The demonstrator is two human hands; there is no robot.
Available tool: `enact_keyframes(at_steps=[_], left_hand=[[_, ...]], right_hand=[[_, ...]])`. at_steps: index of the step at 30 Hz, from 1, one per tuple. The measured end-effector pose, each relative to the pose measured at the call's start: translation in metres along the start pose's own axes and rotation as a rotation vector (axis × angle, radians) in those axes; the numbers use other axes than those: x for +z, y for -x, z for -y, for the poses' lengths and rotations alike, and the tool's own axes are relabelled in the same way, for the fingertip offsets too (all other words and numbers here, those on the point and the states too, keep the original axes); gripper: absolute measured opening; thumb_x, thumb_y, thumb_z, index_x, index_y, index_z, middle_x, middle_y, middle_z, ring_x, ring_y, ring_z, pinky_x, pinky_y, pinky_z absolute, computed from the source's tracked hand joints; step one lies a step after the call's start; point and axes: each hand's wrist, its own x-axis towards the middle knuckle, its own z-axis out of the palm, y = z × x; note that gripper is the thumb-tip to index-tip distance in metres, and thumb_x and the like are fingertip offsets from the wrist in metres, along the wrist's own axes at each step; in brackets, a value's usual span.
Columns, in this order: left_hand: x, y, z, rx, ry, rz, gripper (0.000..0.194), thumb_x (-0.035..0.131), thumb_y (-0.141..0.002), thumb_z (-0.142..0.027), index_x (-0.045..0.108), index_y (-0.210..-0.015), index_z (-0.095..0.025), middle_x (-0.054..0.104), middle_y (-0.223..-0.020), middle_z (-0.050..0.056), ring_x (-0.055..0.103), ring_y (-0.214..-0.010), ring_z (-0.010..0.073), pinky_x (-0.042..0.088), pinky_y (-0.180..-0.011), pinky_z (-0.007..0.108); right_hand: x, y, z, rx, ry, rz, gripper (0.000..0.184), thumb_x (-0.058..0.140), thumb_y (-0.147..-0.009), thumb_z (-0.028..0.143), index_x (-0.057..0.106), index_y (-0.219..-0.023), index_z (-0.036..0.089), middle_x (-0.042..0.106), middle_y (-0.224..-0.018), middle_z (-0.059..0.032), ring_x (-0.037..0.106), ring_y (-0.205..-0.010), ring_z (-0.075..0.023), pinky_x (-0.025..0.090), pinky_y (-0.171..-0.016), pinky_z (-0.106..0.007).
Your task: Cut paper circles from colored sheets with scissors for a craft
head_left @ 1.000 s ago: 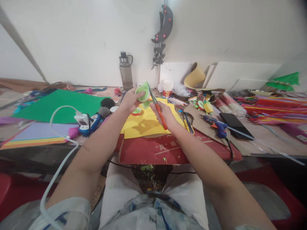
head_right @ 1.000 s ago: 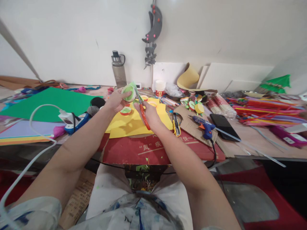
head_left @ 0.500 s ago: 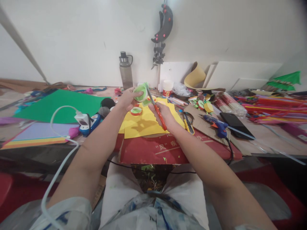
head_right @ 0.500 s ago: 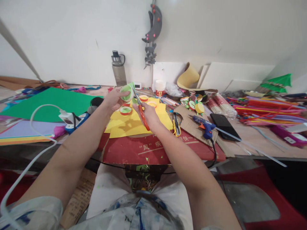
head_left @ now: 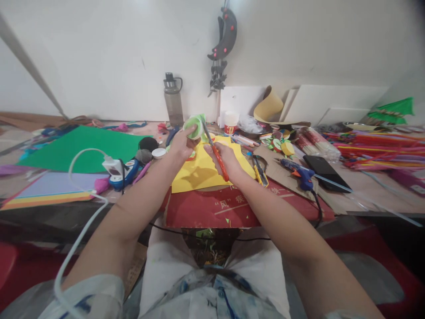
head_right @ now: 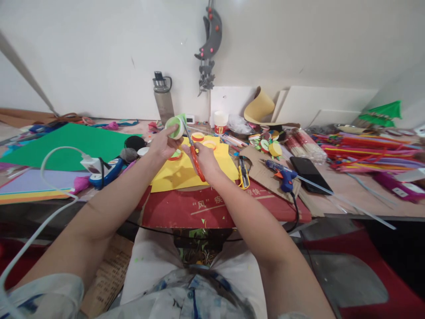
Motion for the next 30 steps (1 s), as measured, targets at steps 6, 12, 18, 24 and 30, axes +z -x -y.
enact_keyframes(at_steps=[6,12,18,24,30], left_hand=[[0.0045,0.0037,-0.0002,-0.014,0.001,-0.007,0.018,0.078,-0.082,-0.001,0.068,-0.084,-0.016,0.072,-0.077,-0.003,0.066,-0.066,0.0078,0.053,-0.066,0.019],[0.0013,0.0038,0.0014,0.021,-0.043,0.057,0.024,0.087,-0.072,-0.004,0.069,-0.083,-0.015,0.072,-0.077,-0.002,0.066,-0.068,0.0089,0.055,-0.067,0.021],[-0.0032,-0.0001,0.0053,0.089,-0.066,0.018,0.036,0.095,-0.058,-0.007,0.071,-0.083,-0.017,0.071,-0.076,-0.003,0.067,-0.074,0.0114,0.059,-0.075,0.024],[-0.0041,-0.0035,0.0052,0.123,-0.039,-0.029,0.023,0.084,-0.071,-0.006,0.070,-0.084,-0.018,0.075,-0.086,0.001,0.069,-0.079,0.0133,0.060,-0.078,0.027],[-0.0048,-0.0017,0.0088,0.117,-0.077,0.062,0.026,0.087,-0.068,-0.008,0.072,-0.085,-0.019,0.074,-0.083,-0.001,0.067,-0.075,0.0117,0.060,-0.075,0.024]], right_hand=[[-0.0045,0.0022,0.0033,-0.081,0.098,-0.006,0.060,0.056,-0.086,0.083,0.047,-0.077,0.025,0.045,-0.063,0.0040,0.043,-0.059,-0.0132,0.039,-0.061,-0.028],[-0.0060,0.0024,0.0044,-0.082,0.125,0.009,0.059,0.051,-0.087,0.084,0.047,-0.081,0.025,0.046,-0.063,0.0043,0.045,-0.058,-0.0134,0.039,-0.062,-0.029],[-0.0050,0.0011,0.0000,-0.051,0.101,0.023,0.058,0.051,-0.088,0.082,0.047,-0.081,0.025,0.045,-0.060,0.0049,0.045,-0.054,-0.0128,0.038,-0.056,-0.028],[-0.0040,0.0023,-0.0014,-0.036,0.041,0.064,0.060,0.054,-0.087,0.084,0.046,-0.081,0.025,0.046,-0.064,0.0044,0.043,-0.054,-0.0118,0.036,-0.051,-0.025],[-0.0037,0.0014,-0.0008,-0.011,-0.005,0.051,0.058,0.055,-0.089,0.082,0.045,-0.081,0.025,0.045,-0.065,0.0046,0.043,-0.054,-0.0116,0.037,-0.049,-0.024]])
